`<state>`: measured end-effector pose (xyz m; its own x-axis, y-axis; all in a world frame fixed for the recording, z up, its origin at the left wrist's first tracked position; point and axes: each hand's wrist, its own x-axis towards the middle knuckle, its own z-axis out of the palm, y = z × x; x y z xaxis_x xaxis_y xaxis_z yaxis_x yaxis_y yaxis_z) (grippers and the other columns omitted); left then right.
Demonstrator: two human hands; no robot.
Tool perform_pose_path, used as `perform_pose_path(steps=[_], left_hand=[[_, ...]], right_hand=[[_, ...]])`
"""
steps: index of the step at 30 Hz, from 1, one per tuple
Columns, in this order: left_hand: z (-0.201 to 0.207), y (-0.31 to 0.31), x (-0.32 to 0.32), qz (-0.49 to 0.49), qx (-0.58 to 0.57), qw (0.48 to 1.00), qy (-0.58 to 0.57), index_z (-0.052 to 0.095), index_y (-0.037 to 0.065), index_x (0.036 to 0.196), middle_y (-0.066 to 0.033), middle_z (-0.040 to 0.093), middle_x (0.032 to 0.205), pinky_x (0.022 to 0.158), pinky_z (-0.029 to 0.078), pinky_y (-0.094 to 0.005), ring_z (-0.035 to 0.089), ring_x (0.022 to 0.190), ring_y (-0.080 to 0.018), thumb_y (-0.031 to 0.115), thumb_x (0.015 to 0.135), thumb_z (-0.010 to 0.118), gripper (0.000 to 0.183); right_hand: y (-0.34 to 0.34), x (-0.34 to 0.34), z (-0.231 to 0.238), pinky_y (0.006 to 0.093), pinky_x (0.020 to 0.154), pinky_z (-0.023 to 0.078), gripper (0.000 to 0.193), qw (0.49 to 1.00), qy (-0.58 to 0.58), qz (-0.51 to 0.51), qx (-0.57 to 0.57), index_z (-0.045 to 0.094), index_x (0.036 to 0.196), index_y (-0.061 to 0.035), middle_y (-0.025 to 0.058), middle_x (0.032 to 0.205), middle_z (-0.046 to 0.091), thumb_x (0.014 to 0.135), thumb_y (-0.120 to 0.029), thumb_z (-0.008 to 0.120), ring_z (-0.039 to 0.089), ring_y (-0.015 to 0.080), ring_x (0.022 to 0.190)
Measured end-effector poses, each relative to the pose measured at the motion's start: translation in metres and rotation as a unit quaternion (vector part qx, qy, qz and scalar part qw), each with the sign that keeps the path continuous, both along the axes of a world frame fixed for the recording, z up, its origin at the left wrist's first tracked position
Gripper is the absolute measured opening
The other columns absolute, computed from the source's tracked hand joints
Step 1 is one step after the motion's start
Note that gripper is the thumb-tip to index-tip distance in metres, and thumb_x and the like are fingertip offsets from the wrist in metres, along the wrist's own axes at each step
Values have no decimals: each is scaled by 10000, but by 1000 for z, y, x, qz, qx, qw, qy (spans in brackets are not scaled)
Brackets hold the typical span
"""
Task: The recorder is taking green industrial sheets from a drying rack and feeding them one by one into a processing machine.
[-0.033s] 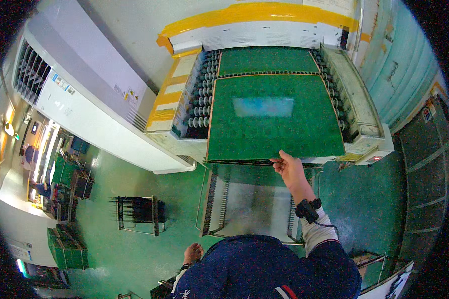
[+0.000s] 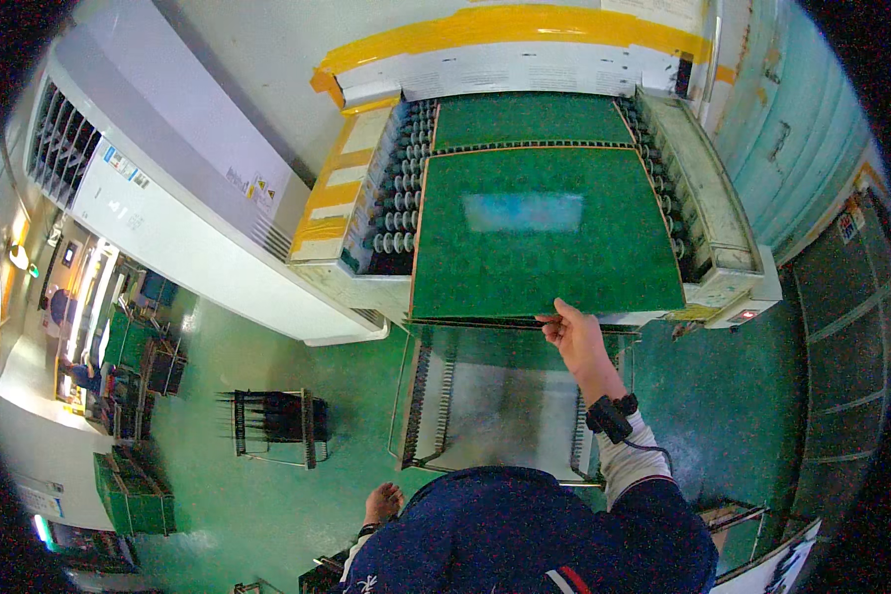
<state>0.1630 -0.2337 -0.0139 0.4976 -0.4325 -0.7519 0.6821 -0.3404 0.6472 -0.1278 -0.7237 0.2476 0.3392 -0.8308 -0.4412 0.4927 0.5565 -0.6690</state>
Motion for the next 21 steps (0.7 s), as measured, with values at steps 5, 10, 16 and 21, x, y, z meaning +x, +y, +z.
perform_pose_path(steps=[5,10,16,21], left_hand=[[19,-7,-2,-404,105,837,-353,458,-58,1082,-168,556,965,661,507,-344,588,819,-252,86,835,505,289],[-16,6,9,101,-34,985,135,462,-51,1080,-168,555,958,644,500,-364,586,791,-271,101,835,503,291],[-33,21,5,-168,7,969,-180,465,-39,1079,-156,557,959,635,491,-369,576,767,-279,96,814,532,304],[-2,1,-1,81,-13,993,88,463,-47,1077,-134,566,1006,681,496,-326,591,837,-239,63,796,557,316]], right_hand=[[-5,-1,-6,279,535,438,213,1000,-2,1,-2,525,823,-27,169,801,612,811,-228,595,544,157,577],[-8,2,1,284,530,437,222,1000,8,5,-3,523,825,-31,167,804,615,803,-237,602,547,160,580],[-11,7,5,283,540,436,220,1000,11,2,-2,518,817,-42,171,808,617,795,-240,612,545,158,578],[-15,4,0,283,541,437,209,1000,12,0,4,516,822,-51,170,806,619,794,-233,614,547,158,578]])
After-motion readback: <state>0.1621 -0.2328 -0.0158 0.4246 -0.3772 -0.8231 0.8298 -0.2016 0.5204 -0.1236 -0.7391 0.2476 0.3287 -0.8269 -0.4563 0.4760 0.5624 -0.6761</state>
